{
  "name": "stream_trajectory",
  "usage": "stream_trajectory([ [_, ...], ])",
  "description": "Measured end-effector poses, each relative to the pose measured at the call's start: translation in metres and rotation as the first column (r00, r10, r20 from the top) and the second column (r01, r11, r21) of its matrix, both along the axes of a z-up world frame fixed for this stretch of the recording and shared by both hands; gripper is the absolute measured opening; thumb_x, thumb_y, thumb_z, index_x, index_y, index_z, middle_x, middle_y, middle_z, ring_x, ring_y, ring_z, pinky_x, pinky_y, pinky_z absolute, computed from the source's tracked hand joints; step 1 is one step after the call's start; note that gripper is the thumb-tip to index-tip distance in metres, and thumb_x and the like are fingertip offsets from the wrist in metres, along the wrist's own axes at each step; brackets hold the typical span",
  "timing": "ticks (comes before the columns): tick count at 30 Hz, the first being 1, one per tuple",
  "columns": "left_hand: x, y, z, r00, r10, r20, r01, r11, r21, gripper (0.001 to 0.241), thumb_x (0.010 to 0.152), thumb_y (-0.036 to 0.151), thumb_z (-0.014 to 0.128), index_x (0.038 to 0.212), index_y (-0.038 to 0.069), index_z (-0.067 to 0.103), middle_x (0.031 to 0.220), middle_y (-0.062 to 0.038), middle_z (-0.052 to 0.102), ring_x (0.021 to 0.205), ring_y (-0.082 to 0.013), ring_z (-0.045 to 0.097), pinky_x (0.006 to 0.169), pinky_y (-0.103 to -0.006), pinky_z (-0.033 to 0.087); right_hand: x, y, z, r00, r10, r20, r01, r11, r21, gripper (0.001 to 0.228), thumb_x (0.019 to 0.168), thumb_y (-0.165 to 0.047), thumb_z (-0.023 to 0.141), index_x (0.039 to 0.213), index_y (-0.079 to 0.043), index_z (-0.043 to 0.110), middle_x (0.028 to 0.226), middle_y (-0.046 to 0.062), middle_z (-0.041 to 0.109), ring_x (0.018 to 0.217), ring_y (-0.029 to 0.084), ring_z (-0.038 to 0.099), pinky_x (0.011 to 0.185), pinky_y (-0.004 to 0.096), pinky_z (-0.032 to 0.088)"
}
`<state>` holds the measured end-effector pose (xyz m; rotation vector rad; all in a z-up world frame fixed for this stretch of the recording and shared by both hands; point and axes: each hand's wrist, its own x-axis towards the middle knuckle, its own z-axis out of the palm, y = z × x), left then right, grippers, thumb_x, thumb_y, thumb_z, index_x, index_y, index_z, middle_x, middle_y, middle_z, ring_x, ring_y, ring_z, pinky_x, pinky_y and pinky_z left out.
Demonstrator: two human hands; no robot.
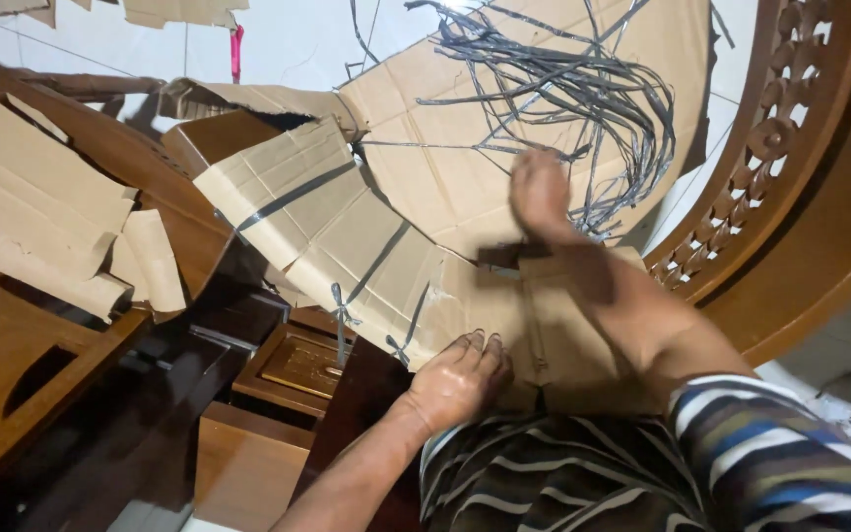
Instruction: Wrapping a curved wooden furniture frame with cardboard and securing it with plastic ties for protection.
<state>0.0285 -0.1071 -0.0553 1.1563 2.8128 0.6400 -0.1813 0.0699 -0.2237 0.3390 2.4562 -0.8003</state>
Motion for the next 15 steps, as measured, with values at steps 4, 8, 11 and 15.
stream_trajectory([
  [4, -0.022, -0.001, 0.027, 1.000, 0.012, 0.005, -0.012, 1.000, 0.010, 0.025, 0.104, 0.020, 0.051, 0.108, 0.006, 0.072, 0.112, -0.021, 0.070, 0.100, -0.0399, 0.069, 0.094, -0.0438, 0.055, -0.041, 0.036, -0.034, 0.970, -0.041, -0.240, 0.075, 0.988, 0.135, 0.014, 0.100, -0.025, 0.063, 0.108, -0.016, 0.069, 0.100, 0.012, 0.059, 0.102, 0.041, 0.063, 0.087, 0.050, 0.054],
  [8, -0.040, -0.005, 0.049, 0.992, -0.034, 0.121, 0.032, 0.999, 0.022, 0.024, 0.101, 0.014, 0.049, 0.112, 0.004, 0.067, 0.117, -0.024, 0.066, 0.105, -0.0391, 0.066, 0.099, -0.0459, 0.054, -0.073, 0.056, -0.023, 0.935, -0.045, -0.353, 0.111, 0.980, 0.167, 0.022, 0.097, -0.007, 0.064, 0.117, -0.016, 0.065, 0.107, 0.008, 0.056, 0.098, 0.028, 0.055, 0.072, 0.040, 0.055],
  [11, -0.046, -0.004, 0.053, 0.988, -0.047, 0.144, 0.045, 0.999, 0.022, 0.025, 0.099, 0.017, 0.049, 0.112, 0.004, 0.066, 0.117, -0.024, 0.064, 0.106, -0.0403, 0.064, 0.100, -0.0464, 0.053, -0.096, 0.072, -0.038, 0.833, 0.225, -0.505, -0.080, 0.953, 0.293, 0.037, 0.092, -0.002, 0.073, 0.125, -0.016, 0.066, 0.114, 0.012, 0.055, 0.102, 0.030, 0.052, 0.064, 0.039, 0.056],
  [15, -0.053, -0.002, 0.056, 0.995, -0.033, 0.095, 0.033, 0.999, -0.001, 0.018, 0.099, 0.011, 0.051, 0.106, 0.007, 0.068, 0.112, -0.020, 0.067, 0.100, -0.0360, 0.068, 0.096, -0.0424, 0.056, -0.125, 0.066, -0.044, 0.725, 0.575, -0.379, -0.371, 0.790, 0.489, 0.033, 0.090, -0.013, 0.082, 0.122, -0.019, 0.072, 0.131, 0.018, 0.059, 0.110, 0.035, 0.059, 0.077, 0.042, 0.063],
])
